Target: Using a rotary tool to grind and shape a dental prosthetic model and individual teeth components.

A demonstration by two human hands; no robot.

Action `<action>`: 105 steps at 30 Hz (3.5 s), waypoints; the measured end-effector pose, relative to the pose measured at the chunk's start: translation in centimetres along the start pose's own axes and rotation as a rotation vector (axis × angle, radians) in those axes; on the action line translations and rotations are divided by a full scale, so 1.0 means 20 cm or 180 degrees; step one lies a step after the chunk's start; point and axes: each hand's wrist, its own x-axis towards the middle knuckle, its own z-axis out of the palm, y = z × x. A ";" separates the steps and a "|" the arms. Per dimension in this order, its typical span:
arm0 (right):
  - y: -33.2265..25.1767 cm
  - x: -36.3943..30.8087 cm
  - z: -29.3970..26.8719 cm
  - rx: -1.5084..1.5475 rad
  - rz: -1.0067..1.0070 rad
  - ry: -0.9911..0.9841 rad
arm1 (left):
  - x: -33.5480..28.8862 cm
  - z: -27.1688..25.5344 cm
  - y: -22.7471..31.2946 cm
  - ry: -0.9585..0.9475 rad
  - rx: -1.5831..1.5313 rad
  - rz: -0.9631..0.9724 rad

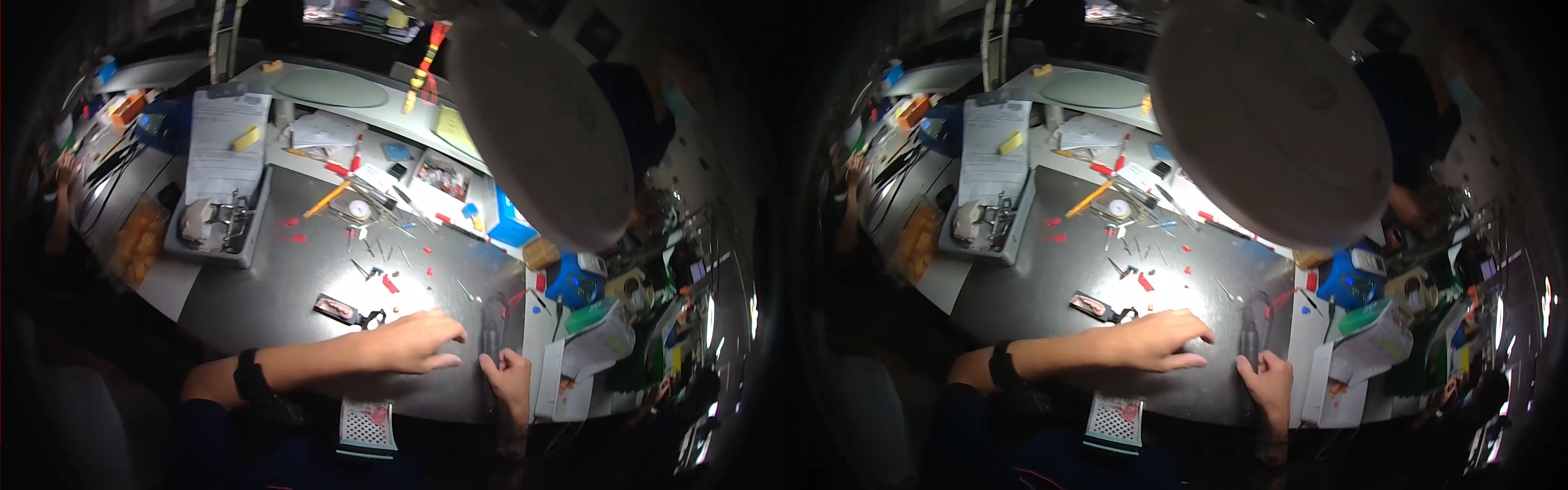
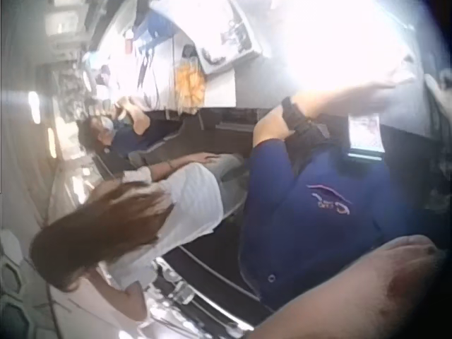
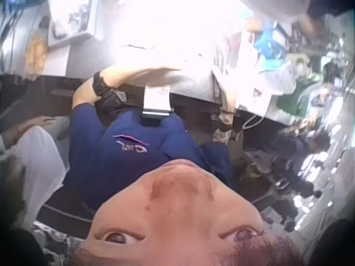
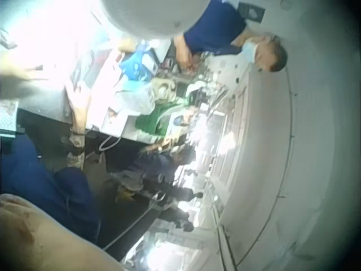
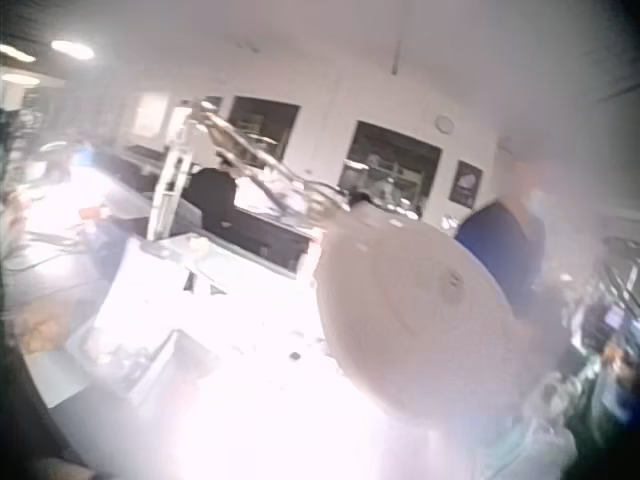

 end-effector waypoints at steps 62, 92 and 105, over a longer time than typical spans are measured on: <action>-0.23 -0.23 0.31 0.6983 0.0000 -0.0171 | 0.08 -0.62 -0.80 0.0606 0.2766 -0.1056; -0.20 -0.23 0.34 0.7282 -0.0188 -0.0085 | 0.26 -0.04 -0.11 -0.0947 0.0903 0.0055; -0.18 -0.24 0.38 0.6762 -0.0616 -0.0098 | 0.01 0.01 0.11 0.1405 -0.3106 -0.1624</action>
